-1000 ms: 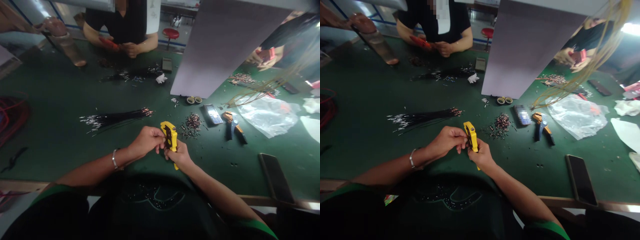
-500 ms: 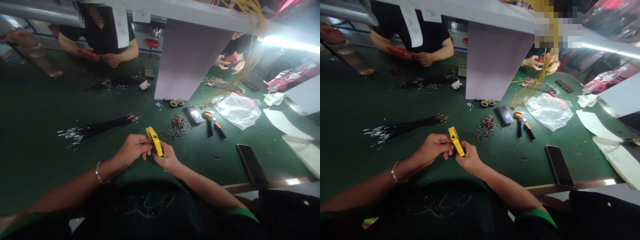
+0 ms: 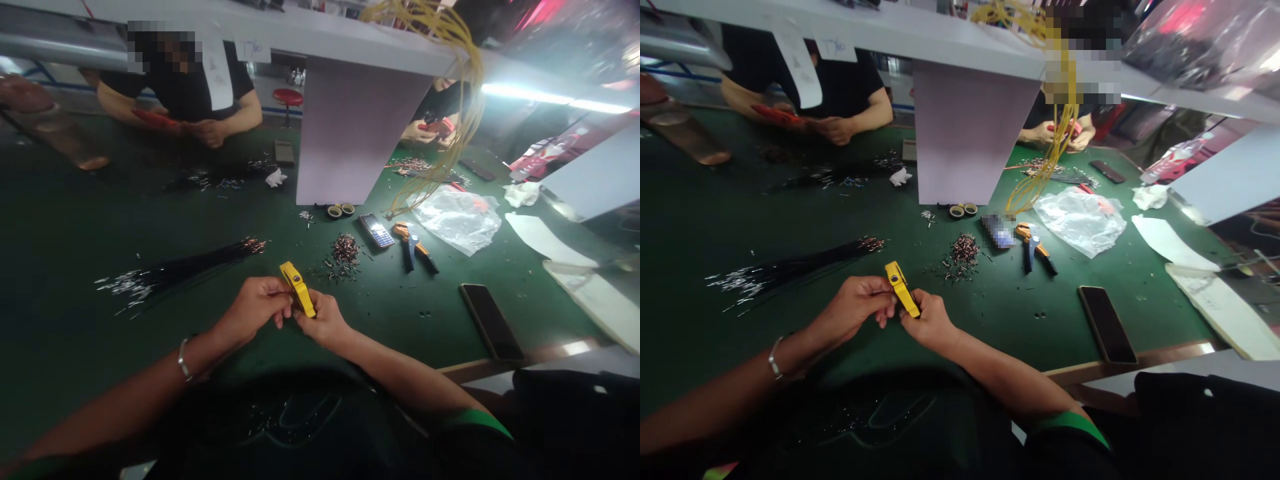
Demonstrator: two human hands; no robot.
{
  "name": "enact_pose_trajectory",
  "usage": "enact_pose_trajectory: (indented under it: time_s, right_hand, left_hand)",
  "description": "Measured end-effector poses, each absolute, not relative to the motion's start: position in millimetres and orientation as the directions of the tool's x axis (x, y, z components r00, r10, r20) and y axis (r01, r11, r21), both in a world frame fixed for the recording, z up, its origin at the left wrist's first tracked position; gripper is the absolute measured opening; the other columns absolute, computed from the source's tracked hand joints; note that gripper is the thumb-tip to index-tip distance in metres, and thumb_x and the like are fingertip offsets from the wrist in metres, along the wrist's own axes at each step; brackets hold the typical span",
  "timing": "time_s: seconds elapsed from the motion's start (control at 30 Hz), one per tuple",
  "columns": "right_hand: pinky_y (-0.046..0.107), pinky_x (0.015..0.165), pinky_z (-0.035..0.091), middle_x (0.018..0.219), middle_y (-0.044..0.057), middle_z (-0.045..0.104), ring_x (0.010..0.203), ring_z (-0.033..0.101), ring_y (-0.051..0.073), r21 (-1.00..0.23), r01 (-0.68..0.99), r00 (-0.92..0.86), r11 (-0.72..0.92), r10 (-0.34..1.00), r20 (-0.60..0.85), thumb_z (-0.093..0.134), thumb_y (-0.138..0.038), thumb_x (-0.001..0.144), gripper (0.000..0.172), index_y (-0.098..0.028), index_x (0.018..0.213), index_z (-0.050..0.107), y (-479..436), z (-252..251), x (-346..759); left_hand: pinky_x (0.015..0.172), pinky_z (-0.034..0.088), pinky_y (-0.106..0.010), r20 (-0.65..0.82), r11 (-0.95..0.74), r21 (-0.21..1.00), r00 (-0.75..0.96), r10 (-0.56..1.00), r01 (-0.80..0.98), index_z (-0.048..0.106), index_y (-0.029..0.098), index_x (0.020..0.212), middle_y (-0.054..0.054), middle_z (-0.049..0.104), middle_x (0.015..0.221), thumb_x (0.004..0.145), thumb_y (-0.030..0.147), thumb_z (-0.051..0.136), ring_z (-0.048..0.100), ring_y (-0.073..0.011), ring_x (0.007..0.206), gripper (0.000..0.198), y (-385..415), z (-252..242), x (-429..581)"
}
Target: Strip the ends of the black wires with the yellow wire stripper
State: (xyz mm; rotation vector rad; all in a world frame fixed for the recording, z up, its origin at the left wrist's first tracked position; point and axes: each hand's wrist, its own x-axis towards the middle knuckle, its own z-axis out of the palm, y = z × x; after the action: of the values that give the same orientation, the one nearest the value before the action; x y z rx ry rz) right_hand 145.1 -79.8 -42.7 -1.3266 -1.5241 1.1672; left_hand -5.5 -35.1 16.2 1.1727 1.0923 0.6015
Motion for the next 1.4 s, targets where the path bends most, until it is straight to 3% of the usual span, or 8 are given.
enact_pose_trajectory:
  time_s: [0.2, 0.57, 0.87, 1.4]
  right_hand:
    - [0.024, 0.057, 0.042, 0.063, 0.000, 0.060, 0.056, 0.053, 0.013, -0.913, 0.402, -0.073, 0.075, 0.996, 0.049, 0.055, -0.024, 0.073, 0.006, -0.019, 0.070, 0.053, -79, -51, 146]
    - [0.023, 0.055, 0.040, 0.064, -0.001, 0.060, 0.056, 0.052, 0.012, -0.917, 0.398, -0.090, 0.037, 0.996, 0.001, 0.055, -0.025, 0.074, 0.007, -0.018, 0.075, 0.057, -78, -47, 146]
    - [0.024, 0.054, 0.039, 0.064, 0.000, 0.061, 0.057, 0.054, 0.014, -0.842, 0.536, -0.061, 0.052, 0.998, 0.023, 0.056, -0.024, 0.076, 0.004, -0.021, 0.075, 0.053, -80, -40, 147]
    - [0.026, 0.056, 0.041, 0.061, 0.000, 0.057, 0.055, 0.053, 0.014, -0.861, 0.500, -0.046, 0.098, 0.995, 0.086, 0.054, -0.027, 0.074, 0.008, -0.020, 0.069, 0.052, -72, -62, 144]
  left_hand:
    - [0.041, 0.041, -0.018, -0.332, 0.290, 0.943, 0.406, 0.851, 0.161, 0.060, 0.014, 0.057, 0.001, 0.059, 0.050, 0.060, 0.010, 0.053, 0.049, -0.0069, 0.040, 0.009, -35, 14, -6]
    - [0.042, 0.042, -0.020, -0.332, 0.296, 0.943, 0.384, 0.862, 0.151, 0.060, 0.013, 0.057, 0.001, 0.059, 0.049, 0.058, 0.012, 0.054, 0.050, -0.0079, 0.040, 0.006, -33, 16, -5]
    - [0.043, 0.043, -0.020, -0.312, 0.274, 0.950, 0.390, 0.866, 0.152, 0.062, 0.014, 0.059, 0.001, 0.060, 0.050, 0.058, 0.014, 0.056, 0.052, -0.0082, 0.041, 0.005, -32, 14, -6]
    - [0.040, 0.042, -0.019, -0.317, 0.293, 0.948, 0.386, 0.866, 0.122, 0.063, 0.012, 0.059, 0.001, 0.061, 0.049, 0.061, 0.010, 0.057, 0.050, -0.0075, 0.038, 0.007, -25, 7, -8]
